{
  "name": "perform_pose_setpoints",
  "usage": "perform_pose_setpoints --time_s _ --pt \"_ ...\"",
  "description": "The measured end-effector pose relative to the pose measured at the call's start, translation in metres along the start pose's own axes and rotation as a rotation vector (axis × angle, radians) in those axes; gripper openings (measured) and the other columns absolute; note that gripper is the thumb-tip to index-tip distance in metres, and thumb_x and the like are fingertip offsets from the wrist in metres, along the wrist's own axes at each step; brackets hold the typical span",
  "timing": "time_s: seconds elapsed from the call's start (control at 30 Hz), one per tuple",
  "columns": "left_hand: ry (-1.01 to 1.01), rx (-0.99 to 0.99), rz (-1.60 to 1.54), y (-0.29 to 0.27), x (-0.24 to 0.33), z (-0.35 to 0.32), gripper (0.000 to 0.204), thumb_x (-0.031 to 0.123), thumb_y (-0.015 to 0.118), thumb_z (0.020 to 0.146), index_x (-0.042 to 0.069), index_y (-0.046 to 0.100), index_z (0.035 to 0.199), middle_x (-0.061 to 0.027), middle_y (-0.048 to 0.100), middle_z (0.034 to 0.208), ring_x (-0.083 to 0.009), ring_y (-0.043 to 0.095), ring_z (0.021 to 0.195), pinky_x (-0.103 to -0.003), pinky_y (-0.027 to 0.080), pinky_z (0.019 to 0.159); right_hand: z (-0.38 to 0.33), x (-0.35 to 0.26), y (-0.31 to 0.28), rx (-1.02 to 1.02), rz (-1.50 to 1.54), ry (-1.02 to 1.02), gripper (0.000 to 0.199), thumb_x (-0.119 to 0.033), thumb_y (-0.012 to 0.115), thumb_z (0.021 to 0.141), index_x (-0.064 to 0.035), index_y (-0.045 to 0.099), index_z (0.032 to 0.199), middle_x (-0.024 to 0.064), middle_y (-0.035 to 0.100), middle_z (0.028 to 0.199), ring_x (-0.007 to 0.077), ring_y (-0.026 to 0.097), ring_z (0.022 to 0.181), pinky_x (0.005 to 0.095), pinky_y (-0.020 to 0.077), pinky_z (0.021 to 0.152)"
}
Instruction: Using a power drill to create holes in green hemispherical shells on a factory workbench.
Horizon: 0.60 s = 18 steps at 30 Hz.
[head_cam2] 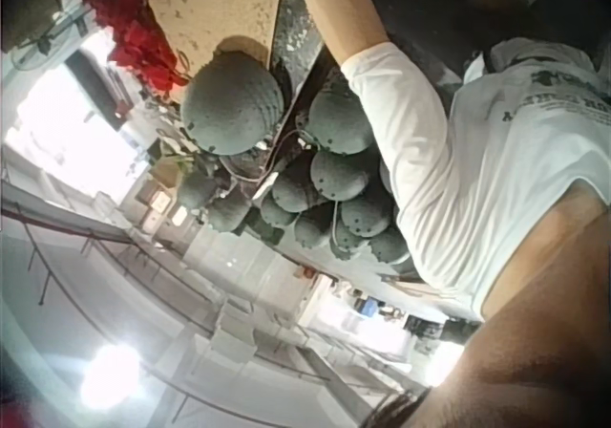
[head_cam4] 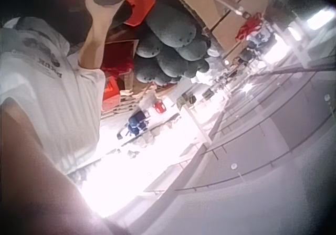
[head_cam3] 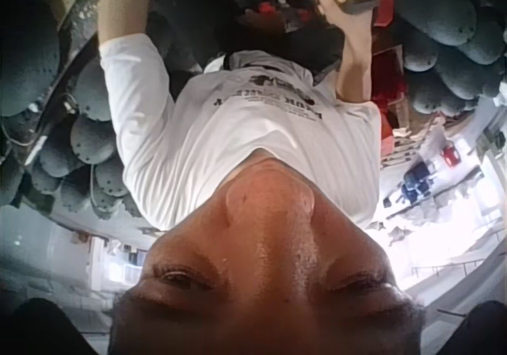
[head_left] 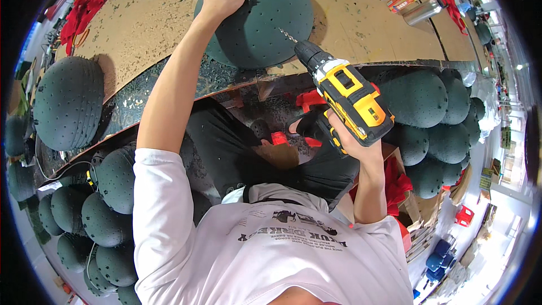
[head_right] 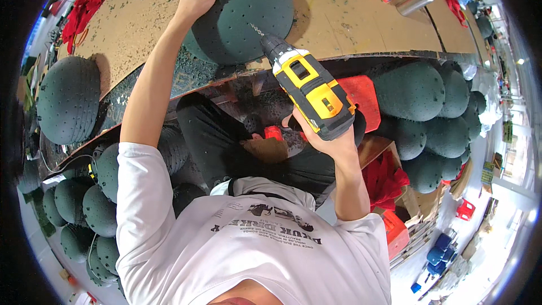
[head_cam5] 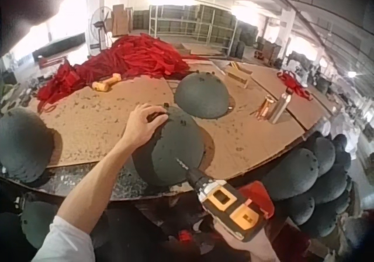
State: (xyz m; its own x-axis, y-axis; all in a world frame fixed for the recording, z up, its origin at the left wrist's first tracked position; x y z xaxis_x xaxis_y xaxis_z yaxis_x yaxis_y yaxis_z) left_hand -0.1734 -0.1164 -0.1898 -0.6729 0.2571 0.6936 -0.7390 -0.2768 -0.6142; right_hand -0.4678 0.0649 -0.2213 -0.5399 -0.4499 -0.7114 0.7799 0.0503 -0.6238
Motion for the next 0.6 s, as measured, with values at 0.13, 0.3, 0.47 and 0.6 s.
perform_pose_setpoints --time_s 0.13,0.3,0.47,0.6 --pt "0.017 0.024 0.014 0.000 0.000 -0.001 0.029 0.028 0.066 0.094 0.006 0.072 0.112 -0.0144 0.066 0.118 -0.0293 0.056 0.115 -0.043 0.043 0.101 0.004 -0.001 -0.001 -0.018 0.062 0.072 0.019 -0.012 0.076 0.082 -0.0062 0.072 0.100 0.0058 0.075 0.095 0.0211 0.072 0.086 0.0334 0.0562 0.075" --pt "0.036 0.027 0.018 0.000 0.001 -0.001 0.028 0.027 0.066 0.094 0.006 0.072 0.112 -0.0144 0.066 0.117 -0.0291 0.057 0.115 -0.043 0.044 0.100 0.008 -0.001 -0.002 -0.056 -0.030 0.087 0.018 -0.008 0.074 0.083 -0.0029 0.071 0.100 0.0064 0.075 0.093 0.0185 0.072 0.084 0.0316 0.0564 0.074" --pt "0.045 0.019 0.011 0.000 -0.001 -0.001 0.029 0.027 0.066 0.094 0.005 0.072 0.111 -0.0143 0.067 0.115 -0.0291 0.058 0.113 -0.043 0.044 0.099 0.012 -0.007 -0.002 -0.051 -0.048 0.065 0.017 -0.001 0.072 0.082 0.0006 0.070 0.098 0.0064 0.074 0.090 0.0152 0.072 0.079 0.0300 0.0565 0.072" --pt "0.089 0.051 0.009 0.003 -0.003 0.000 0.028 0.027 0.066 0.094 0.005 0.072 0.111 -0.0144 0.067 0.114 -0.0296 0.058 0.112 -0.043 0.045 0.099 0.013 -0.009 -0.003 -0.043 -0.085 0.000 0.017 -0.005 0.074 0.082 -0.0032 0.071 0.099 0.0065 0.074 0.093 0.0194 0.072 0.083 0.0319 0.0561 0.073"
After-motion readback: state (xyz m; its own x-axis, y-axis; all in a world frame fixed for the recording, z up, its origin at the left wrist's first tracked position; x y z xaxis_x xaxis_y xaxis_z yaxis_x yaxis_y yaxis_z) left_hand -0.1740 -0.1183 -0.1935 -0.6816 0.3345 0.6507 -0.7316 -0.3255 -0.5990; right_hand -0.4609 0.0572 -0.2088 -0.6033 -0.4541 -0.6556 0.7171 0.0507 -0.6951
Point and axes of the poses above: each hand's wrist, its own z-axis towards the middle knuckle, its own y-axis out of the palm, x = y × z, the point moved 5 cm from there along z, towards the middle knuckle
